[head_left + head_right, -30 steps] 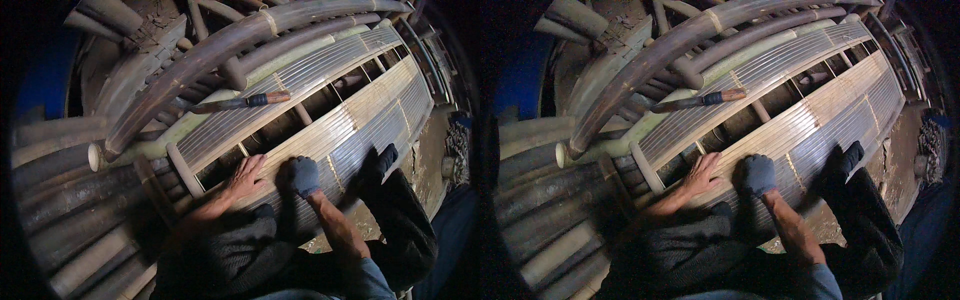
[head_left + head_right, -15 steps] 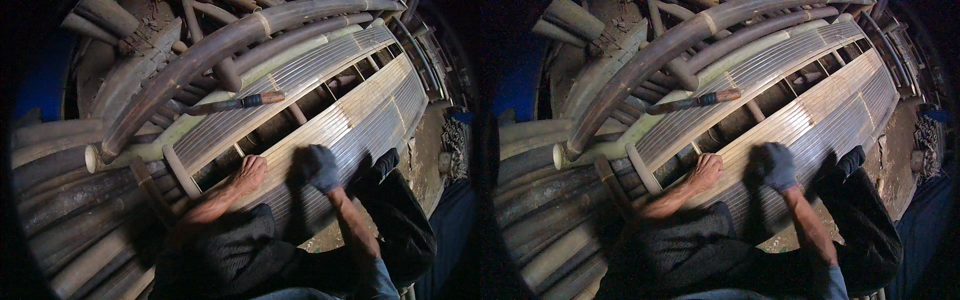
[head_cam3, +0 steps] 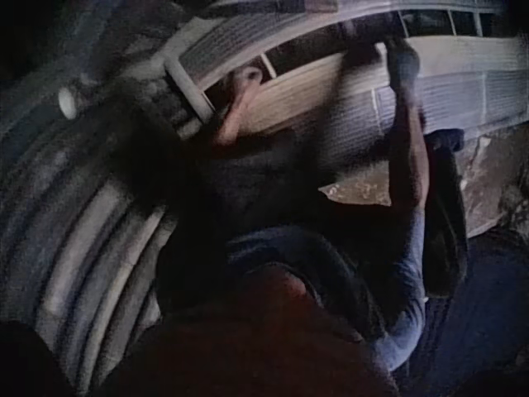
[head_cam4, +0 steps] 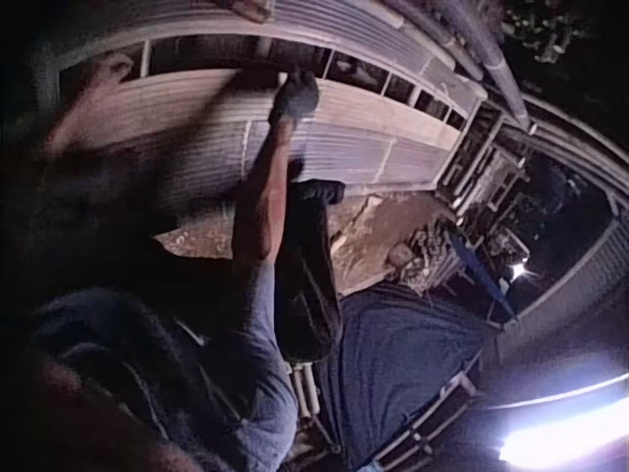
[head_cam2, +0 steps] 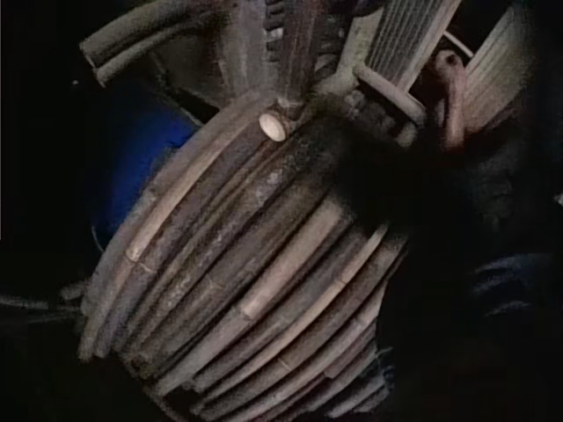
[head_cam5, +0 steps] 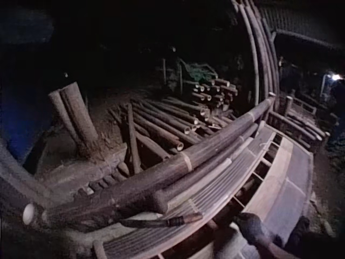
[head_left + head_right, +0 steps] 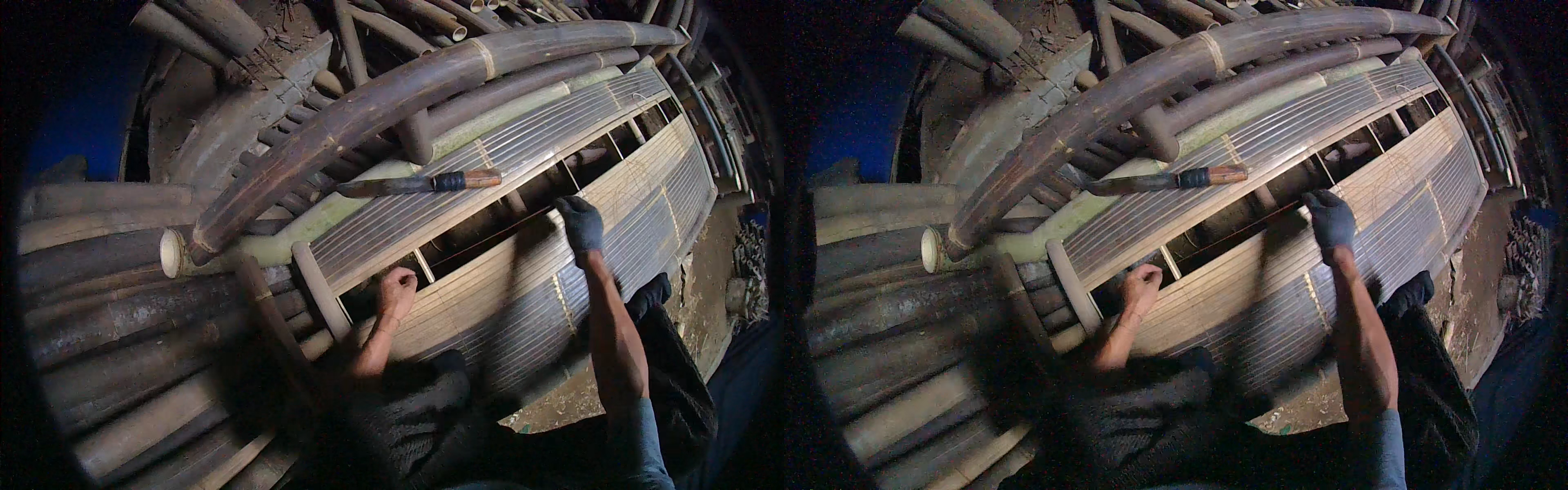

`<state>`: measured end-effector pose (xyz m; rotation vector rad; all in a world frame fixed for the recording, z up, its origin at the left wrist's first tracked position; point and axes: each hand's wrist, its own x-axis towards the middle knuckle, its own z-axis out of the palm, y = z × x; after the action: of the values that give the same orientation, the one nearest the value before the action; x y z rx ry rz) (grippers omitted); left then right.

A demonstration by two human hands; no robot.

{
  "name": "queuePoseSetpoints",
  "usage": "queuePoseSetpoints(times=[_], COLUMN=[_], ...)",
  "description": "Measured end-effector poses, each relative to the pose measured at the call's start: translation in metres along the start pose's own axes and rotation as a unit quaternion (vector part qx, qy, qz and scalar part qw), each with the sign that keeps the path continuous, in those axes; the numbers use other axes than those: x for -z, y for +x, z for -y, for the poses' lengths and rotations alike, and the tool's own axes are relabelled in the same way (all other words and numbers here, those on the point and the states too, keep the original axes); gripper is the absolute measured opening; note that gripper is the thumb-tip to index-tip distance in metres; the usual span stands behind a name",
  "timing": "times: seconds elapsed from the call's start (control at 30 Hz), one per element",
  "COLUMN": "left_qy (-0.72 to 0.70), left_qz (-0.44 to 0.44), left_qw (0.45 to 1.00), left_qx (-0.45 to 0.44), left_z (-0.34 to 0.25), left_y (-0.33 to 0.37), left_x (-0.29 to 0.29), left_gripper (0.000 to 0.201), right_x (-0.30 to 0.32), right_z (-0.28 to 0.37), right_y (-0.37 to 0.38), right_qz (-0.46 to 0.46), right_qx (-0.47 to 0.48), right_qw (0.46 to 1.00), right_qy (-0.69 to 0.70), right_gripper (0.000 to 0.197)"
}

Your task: The person is weaving thin bamboo strips into a larger bamboo frame structure. They use a hammer to tap the strips into place and secure them within the frame.

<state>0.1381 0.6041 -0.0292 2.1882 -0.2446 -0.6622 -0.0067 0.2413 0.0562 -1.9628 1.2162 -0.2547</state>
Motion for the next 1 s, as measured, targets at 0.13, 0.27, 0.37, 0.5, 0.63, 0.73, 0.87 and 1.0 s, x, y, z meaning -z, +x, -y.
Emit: queuePoseSetpoints(times=[0.13,0.27,0.37,0.5,0.63,0.73,0.87,1.0], left_qy=[0.123,-0.015,-0.043,-0.053,-0.325,-0.367,-0.329,-0.009], left_qz=[0.129,0.205,0.284,0.186,0.294,0.336,0.281,0.035], left_qw=[0.984,0.978,0.950,0.977,0.892,0.859,0.883,0.994], left_qx=[0.029,-0.036,0.123,0.088,0.115,0.119,0.181,-0.103], left_z=[0.020,0.013,-0.004,-0.026,-0.040,-0.047,-0.048,-0.047], left_y=[0.033,0.041,0.032,0.011,-0.004,-0.002,0.006,-0.008], left_x=[-0.013,-0.012,0.000,0.024,0.047,0.056,0.052,0.021], left_gripper=[0.022,0.041,0.038,0.024,0.020,0.022,0.025,0.042], right_x=[-0.105,-0.201,-0.216,-0.180,-0.143,-0.103,0.032,0.197], right_z=[0.034,0.052,0.057,0.063,0.078,0.080,0.048,-0.001], right_y=[-0.019,-0.079,-0.083,-0.077,-0.116,-0.135,-0.075,-0.039], right_qz=[-0.055,0.361,0.370,0.392,0.243,0.333,0.338,-0.043], right_qx=[0.341,0.181,0.249,0.213,0.377,0.261,0.287,0.104], right_qw=[0.850,0.849,0.848,0.833,0.893,0.897,0.886,0.905], right_qy=[-0.396,-0.341,-0.285,-0.327,-0.042,0.128,0.132,0.409], right_gripper=[0.013,0.036,0.031,0.029,0.019,0.019,0.020,0.023])
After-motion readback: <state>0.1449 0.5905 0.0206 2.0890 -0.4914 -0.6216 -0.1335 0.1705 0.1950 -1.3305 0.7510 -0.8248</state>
